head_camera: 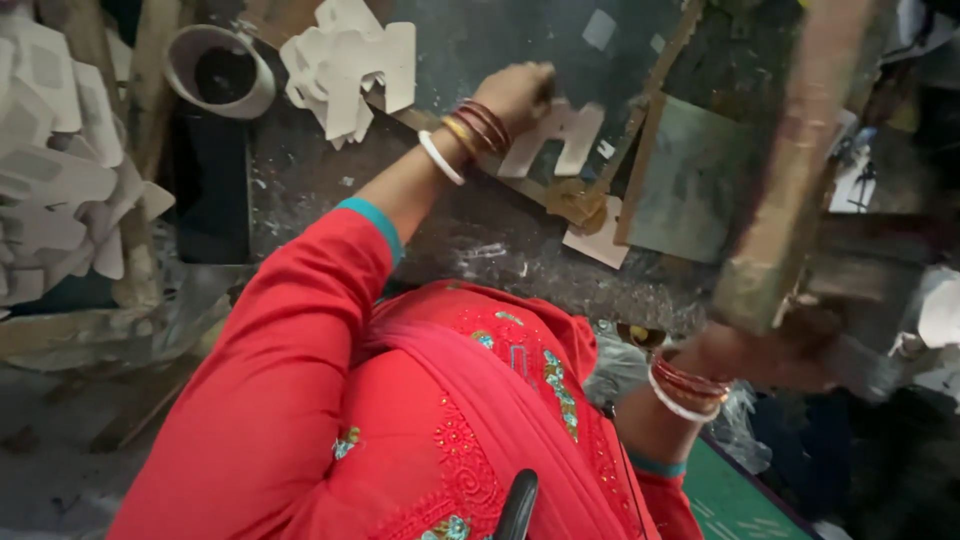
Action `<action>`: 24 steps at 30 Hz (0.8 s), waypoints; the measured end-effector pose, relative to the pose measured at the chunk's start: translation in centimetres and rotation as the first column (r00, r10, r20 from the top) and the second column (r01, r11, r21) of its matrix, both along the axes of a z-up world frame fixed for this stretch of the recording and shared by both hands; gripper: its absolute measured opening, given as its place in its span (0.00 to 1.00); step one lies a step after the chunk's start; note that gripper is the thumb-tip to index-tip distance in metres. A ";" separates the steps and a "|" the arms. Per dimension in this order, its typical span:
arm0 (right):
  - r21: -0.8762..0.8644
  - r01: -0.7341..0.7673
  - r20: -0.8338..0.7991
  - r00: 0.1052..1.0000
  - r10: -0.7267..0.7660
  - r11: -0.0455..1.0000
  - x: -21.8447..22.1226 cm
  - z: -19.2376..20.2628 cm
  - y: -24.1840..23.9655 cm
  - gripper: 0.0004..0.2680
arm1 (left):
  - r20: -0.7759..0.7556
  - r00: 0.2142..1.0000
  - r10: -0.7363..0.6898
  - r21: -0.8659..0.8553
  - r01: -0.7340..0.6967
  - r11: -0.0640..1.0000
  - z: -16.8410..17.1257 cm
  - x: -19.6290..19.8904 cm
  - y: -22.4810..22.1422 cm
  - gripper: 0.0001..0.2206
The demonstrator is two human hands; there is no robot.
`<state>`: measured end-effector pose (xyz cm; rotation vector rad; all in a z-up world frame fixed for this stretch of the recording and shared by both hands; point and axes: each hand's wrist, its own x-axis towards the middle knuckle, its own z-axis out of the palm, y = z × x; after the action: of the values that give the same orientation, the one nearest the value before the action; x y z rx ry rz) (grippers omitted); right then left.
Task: Applying ink to cardboard pieces using a screen printing frame and squeegee.
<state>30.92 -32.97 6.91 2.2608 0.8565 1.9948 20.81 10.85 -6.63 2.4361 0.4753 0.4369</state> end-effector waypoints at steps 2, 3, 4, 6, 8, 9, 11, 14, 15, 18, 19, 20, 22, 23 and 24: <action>0.684 -0.526 -0.086 0.630 0.772 0.505 4.1 -4.6 -3.1 0.14 | 0.440 0.814 0.380 -0.331 -0.246 0.911 -2.0 -0.7 3.2 0.11; 0.689 -0.527 -0.082 0.625 0.776 0.498 5.2 -6.3 -5.3 0.14 | 0.441 0.812 0.382 -0.325 -0.252 0.912 -0.2 -3.4 4.8 0.11; 0.791 -0.474 -0.107 0.515 0.850 0.387 6.4 -8.0 -7.5 0.13 | 0.471 0.763 0.443 -0.368 -0.287 0.885 1.6 -6.1 6.4 0.14; 0.872 -0.400 -0.118 0.387 0.915 0.281 5.7 -7.3 -7.4 0.12 | 0.498 0.706 0.504 -0.412 -0.318 0.854 4.5 -11.1 7.5 0.17; 0.849 -0.286 -0.210 0.589 0.781 0.444 1.5 -3.1 -2.6 0.11 | 0.151 0.968 0.199 0.260 -0.233 0.937 6.5 -15.8 7.2 0.25; 0.852 -0.287 -0.205 0.588 0.783 0.438 0.1 1.3 1.6 0.11 | 0.153 0.968 0.199 0.266 -0.234 0.935 5.7 -16.9 7.2 0.25; -0.070 0.067 0.129 0.990 -0.057 0.995 -6.8 9.4 7.7 0.14 | 0.098 0.995 0.031 0.259 -0.056 0.964 4.0 -19.1 7.1 0.32; 0.572 0.078 -0.473 0.845 0.251 0.816 5.4 -8.2 -10.4 0.16 | 0.183 0.981 -0.061 0.354 -0.008 0.935 4.9 -20.2 7.0 0.19; 0.570 0.084 -0.473 0.847 0.243 0.817 4.8 -3.8 -6.7 0.16 | 0.183 0.981 -0.068 0.351 -0.001 0.936 5.4 -20.0 6.6 0.19; -0.042 0.069 -0.040 0.997 -0.070 0.997 -1.7 2.7 -0.9 0.18 | 0.170 0.984 0.054 0.275 -0.100 0.956 6.5 -18.2 4.2 0.07; -0.159 0.428 -0.335 0.824 -0.456 0.890 -1.2 1.7 -2.0 0.17 | 0.157 0.988 0.012 0.209 -0.045 0.977 6.6 -17.0 2.3 0.07; -0.384 0.645 -0.523 0.438 -0.731 0.661 -0.7 0.8 -3.2 0.16 | 0.146 0.989 -0.030 0.141 0.010 0.990 6.6 -16.0 0.4 0.07; -0.286 0.620 -0.573 0.501 -0.649 0.731 -0.9 -0.1 -4.7 0.15 | 0.176 0.970 -0.168 0.209 0.130 0.969 3.8 -12.2 -3.4 0.09; -0.167 0.570 -0.619 0.575 -0.536 0.804 -0.9 -0.7 -5.1 0.14 | 0.198 0.937 -0.288 0.298 0.223 0.928 2.6 -10.4 -5.0 0.10; -0.169 0.582 -0.616 0.567 -0.547 0.795 -0.8 -1.1 -5.3 0.14 | 0.201 0.932 -0.302 0.295 0.236 0.926 1.3 -8.4 -5.3 0.10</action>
<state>30.11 -38.30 5.82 2.7903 -0.0117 0.9637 12.42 5.58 -5.37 2.6066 -0.0326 0.7057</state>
